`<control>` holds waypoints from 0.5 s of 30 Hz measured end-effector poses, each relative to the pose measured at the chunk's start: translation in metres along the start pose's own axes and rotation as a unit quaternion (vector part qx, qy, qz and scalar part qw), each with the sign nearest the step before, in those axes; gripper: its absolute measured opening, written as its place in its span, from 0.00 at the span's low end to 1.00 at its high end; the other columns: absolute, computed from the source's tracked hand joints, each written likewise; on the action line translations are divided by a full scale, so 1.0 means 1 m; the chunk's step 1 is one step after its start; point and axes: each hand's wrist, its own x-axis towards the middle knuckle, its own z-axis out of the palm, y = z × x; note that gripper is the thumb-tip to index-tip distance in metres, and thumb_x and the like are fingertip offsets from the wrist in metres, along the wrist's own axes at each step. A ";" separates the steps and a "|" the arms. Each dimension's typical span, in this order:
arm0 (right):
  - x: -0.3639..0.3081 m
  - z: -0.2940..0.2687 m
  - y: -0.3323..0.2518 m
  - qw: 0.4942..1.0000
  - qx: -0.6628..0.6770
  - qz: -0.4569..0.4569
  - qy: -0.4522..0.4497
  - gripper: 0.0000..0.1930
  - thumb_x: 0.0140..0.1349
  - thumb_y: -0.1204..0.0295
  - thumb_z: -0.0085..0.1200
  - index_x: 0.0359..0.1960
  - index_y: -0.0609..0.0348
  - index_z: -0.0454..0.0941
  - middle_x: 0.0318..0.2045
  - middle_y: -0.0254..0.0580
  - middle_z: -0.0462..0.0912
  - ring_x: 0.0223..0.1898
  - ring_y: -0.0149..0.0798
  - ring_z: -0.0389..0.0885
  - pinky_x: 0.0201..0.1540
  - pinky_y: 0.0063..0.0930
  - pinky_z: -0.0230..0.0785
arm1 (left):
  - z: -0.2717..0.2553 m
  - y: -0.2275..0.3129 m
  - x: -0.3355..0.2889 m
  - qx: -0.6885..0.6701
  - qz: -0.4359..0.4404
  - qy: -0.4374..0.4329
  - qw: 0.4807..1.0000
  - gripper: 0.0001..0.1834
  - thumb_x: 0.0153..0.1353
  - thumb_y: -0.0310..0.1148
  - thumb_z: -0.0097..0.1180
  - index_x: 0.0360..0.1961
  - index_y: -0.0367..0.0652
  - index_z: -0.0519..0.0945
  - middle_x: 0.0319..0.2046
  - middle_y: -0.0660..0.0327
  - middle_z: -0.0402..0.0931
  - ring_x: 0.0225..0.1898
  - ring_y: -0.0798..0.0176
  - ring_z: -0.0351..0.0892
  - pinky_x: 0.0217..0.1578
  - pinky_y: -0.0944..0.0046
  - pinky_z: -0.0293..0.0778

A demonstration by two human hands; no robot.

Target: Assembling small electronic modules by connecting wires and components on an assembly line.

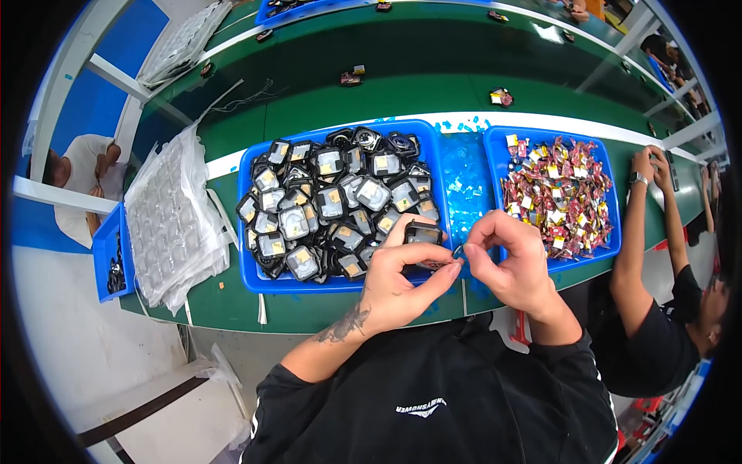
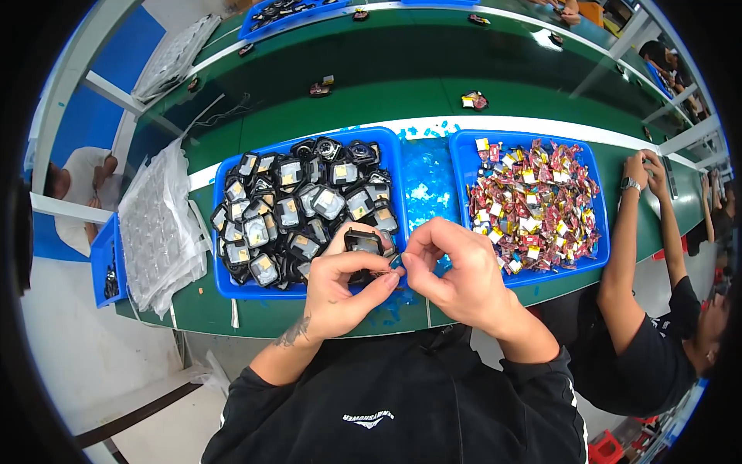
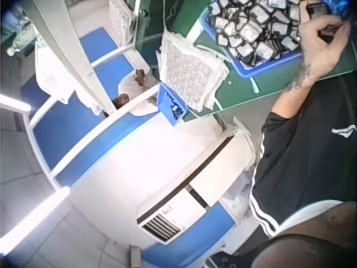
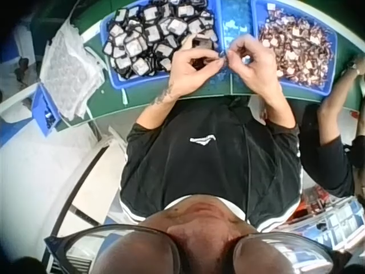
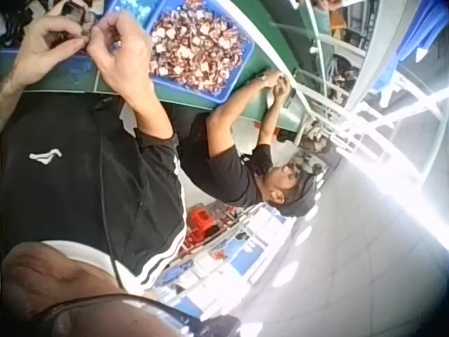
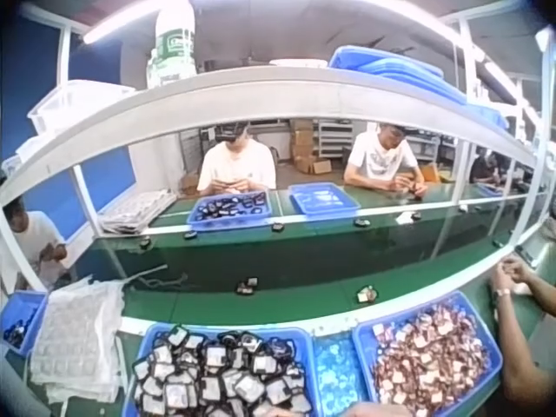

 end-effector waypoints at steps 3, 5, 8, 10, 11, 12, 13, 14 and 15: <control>0.003 0.001 0.000 0.998 -0.051 -0.043 -0.007 0.06 0.52 0.82 0.60 0.29 0.63 0.74 0.24 0.40 0.77 0.23 0.35 0.78 0.25 0.27 0.70 | 0.000 -0.004 0.001 0.033 0.030 0.009 0.999 0.04 0.54 0.24 0.65 0.32 0.36 0.85 0.39 0.56 0.75 0.41 0.65 0.77 0.38 0.68 0.74; 0.007 0.003 -0.001 0.992 -0.093 -0.082 -0.005 0.07 0.51 0.82 0.60 0.28 0.62 0.73 0.23 0.40 0.77 0.22 0.37 0.78 0.24 0.28 0.69 | 0.000 -0.012 0.001 0.055 0.059 0.014 0.997 0.04 0.54 0.24 0.65 0.32 0.36 0.85 0.38 0.57 0.75 0.41 0.65 0.77 0.37 0.68 0.73; 0.008 0.006 0.001 0.938 -0.227 -0.261 0.010 0.09 0.47 0.83 0.61 0.26 0.61 0.72 0.22 0.41 0.76 0.22 0.41 0.77 0.23 0.30 0.69 | 0.003 -0.020 -0.001 0.017 0.033 0.058 0.998 0.05 0.55 0.25 0.65 0.33 0.36 0.86 0.38 0.56 0.75 0.40 0.66 0.77 0.39 0.68 0.73; 0.004 0.008 0.005 0.968 -0.117 -0.222 0.018 0.10 0.45 0.84 0.60 0.26 0.60 0.72 0.22 0.40 0.75 0.21 0.42 0.76 0.23 0.30 0.68 | 0.004 -0.017 -0.001 0.014 0.040 0.059 0.997 0.05 0.56 0.25 0.64 0.34 0.36 0.86 0.39 0.57 0.75 0.40 0.67 0.77 0.39 0.69 0.73; 0.001 0.006 0.009 0.980 -0.100 -0.172 0.031 0.09 0.46 0.84 0.59 0.27 0.60 0.72 0.22 0.40 0.75 0.21 0.40 0.76 0.23 0.30 0.68 | 0.005 -0.015 -0.002 0.014 0.040 0.059 0.997 0.05 0.56 0.25 0.64 0.34 0.36 0.86 0.39 0.57 0.75 0.40 0.67 0.77 0.39 0.69 0.73; 0.001 0.003 0.008 0.987 -0.078 -0.123 0.066 0.09 0.47 0.84 0.58 0.27 0.61 0.72 0.20 0.40 0.75 0.20 0.38 0.76 0.23 0.30 0.68 | 0.005 -0.014 -0.002 -0.016 0.011 0.061 0.998 0.05 0.57 0.25 0.64 0.35 0.36 0.86 0.39 0.57 0.75 0.40 0.68 0.76 0.40 0.70 0.73; -0.001 0.003 0.012 0.988 -0.081 -0.062 0.114 0.08 0.47 0.84 0.59 0.28 0.62 0.73 0.20 0.41 0.75 0.20 0.38 0.76 0.23 0.30 0.68 | 0.006 -0.013 -0.002 -0.046 -0.019 0.064 0.997 0.06 0.58 0.24 0.63 0.36 0.36 0.86 0.39 0.58 0.75 0.40 0.68 0.76 0.40 0.71 0.73; -0.005 0.002 0.018 0.983 -0.084 -0.001 0.162 0.08 0.48 0.84 0.59 0.28 0.62 0.73 0.20 0.41 0.75 0.20 0.38 0.76 0.23 0.29 0.68 | 0.007 -0.014 -0.002 -0.045 -0.018 0.065 0.997 0.06 0.58 0.24 0.63 0.36 0.36 0.86 0.39 0.58 0.75 0.40 0.68 0.76 0.40 0.71 0.73; -0.002 0.000 0.023 0.975 -0.182 0.032 0.121 0.08 0.51 0.84 0.60 0.30 0.62 0.74 0.25 0.41 0.77 0.24 0.39 0.78 0.27 0.29 0.69 | 0.008 -0.016 -0.001 -0.092 -0.046 0.066 0.993 0.06 0.59 0.25 0.62 0.37 0.34 0.86 0.39 0.59 0.75 0.41 0.69 0.76 0.41 0.71 0.72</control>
